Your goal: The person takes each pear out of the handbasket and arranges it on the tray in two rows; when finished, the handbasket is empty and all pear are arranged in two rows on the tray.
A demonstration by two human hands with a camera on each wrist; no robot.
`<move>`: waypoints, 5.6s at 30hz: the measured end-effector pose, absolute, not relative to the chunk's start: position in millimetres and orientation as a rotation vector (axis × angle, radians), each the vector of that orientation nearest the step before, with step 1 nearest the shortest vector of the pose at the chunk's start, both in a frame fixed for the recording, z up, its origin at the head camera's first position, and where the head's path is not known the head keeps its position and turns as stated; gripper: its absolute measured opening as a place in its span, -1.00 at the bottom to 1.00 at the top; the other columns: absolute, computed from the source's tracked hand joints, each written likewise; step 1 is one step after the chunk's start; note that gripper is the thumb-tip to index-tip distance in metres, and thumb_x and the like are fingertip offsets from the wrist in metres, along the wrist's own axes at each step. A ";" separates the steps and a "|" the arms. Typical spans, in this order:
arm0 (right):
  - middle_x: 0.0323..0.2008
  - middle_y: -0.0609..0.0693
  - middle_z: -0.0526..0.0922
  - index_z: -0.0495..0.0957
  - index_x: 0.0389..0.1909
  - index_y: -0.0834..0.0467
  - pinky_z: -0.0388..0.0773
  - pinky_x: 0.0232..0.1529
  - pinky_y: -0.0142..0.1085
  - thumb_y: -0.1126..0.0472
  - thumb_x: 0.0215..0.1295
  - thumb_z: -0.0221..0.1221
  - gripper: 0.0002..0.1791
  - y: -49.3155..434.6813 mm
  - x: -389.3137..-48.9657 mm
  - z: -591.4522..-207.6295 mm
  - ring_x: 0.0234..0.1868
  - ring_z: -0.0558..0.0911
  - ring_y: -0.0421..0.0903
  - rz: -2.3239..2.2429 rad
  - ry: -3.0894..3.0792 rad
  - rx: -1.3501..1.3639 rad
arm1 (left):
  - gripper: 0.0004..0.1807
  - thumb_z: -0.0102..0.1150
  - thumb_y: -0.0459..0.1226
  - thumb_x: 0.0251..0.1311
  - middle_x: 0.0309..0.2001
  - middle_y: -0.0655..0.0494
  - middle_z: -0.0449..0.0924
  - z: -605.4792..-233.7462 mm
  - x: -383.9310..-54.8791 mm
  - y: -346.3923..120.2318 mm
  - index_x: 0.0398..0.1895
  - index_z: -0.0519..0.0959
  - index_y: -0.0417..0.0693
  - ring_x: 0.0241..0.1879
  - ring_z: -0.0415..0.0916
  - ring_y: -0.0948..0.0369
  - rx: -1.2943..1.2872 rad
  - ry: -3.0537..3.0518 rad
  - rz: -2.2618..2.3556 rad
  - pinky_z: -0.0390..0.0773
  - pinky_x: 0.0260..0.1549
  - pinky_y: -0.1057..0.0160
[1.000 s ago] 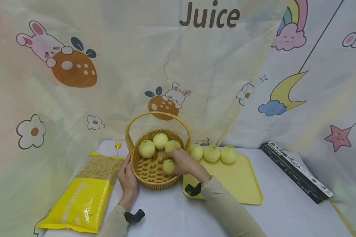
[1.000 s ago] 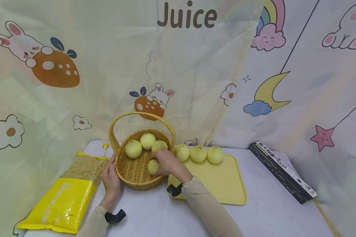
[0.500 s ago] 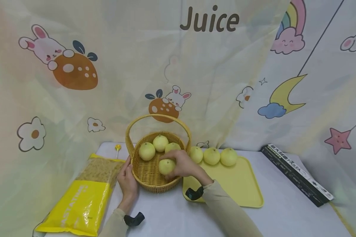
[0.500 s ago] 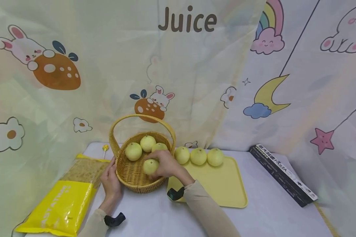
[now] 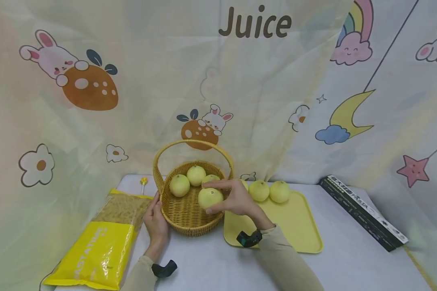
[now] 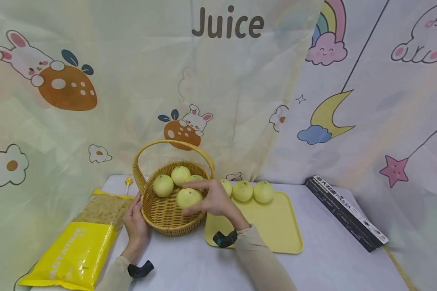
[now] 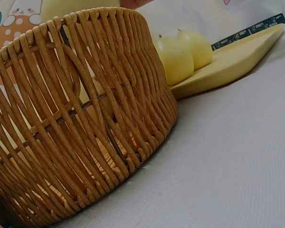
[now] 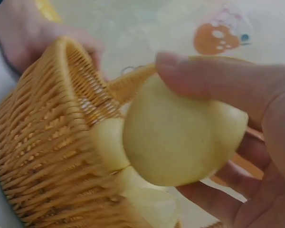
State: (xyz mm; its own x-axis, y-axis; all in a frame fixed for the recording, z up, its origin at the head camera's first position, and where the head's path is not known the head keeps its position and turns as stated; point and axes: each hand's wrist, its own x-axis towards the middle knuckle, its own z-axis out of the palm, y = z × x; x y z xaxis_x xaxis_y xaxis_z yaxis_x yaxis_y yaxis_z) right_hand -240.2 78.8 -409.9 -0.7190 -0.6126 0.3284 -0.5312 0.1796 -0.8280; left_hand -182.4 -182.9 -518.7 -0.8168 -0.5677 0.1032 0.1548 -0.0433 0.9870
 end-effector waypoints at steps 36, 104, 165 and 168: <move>0.24 -0.03 0.75 0.61 0.27 0.41 0.82 0.07 -0.29 0.59 -0.01 0.51 -0.29 249.6 -252.9 -380.8 0.27 0.69 -0.15 -1.964 2.376 -0.944 | -0.49 -0.21 -0.25 0.65 0.57 -0.01 0.36 -516.9 -184.2 -181.0 0.56 0.41 -0.02 0.58 0.27 0.01 0.417 -1.673 -1.925 0.43 0.39 0.58; 0.58 -0.08 0.38 0.36 0.59 0.04 0.44 0.16 -0.74 0.08 0.34 0.45 -0.17 352.2 -287.2 -487.0 0.31 0.40 -0.51 -1.739 2.596 -0.241 | -0.47 -0.22 -0.28 0.62 0.58 0.03 0.35 -515.3 -184.1 -181.0 0.57 0.39 -0.04 0.59 0.27 0.04 0.429 -1.653 -1.967 0.44 0.42 0.51; 0.65 0.28 0.18 0.19 0.65 0.22 0.35 0.24 -0.80 0.29 0.29 0.46 -0.03 335.3 -284.9 -489.1 0.54 0.34 -0.20 -1.785 2.588 -0.386 | -0.48 -0.23 -0.27 0.63 0.57 0.01 0.37 -515.0 -182.9 -180.7 0.56 0.40 -0.04 0.58 0.27 0.04 0.431 -1.691 -1.930 0.43 0.39 0.58; 0.65 0.19 0.21 0.20 0.65 0.17 0.30 0.32 -0.80 0.25 0.31 0.46 -0.05 330.8 -284.9 -482.8 0.64 0.23 0.04 -1.786 2.664 -0.378 | -0.48 -0.22 -0.28 0.63 0.56 0.02 0.38 -515.3 -182.4 -180.5 0.56 0.41 -0.03 0.58 0.27 0.05 0.439 -1.696 -1.923 0.42 0.39 0.60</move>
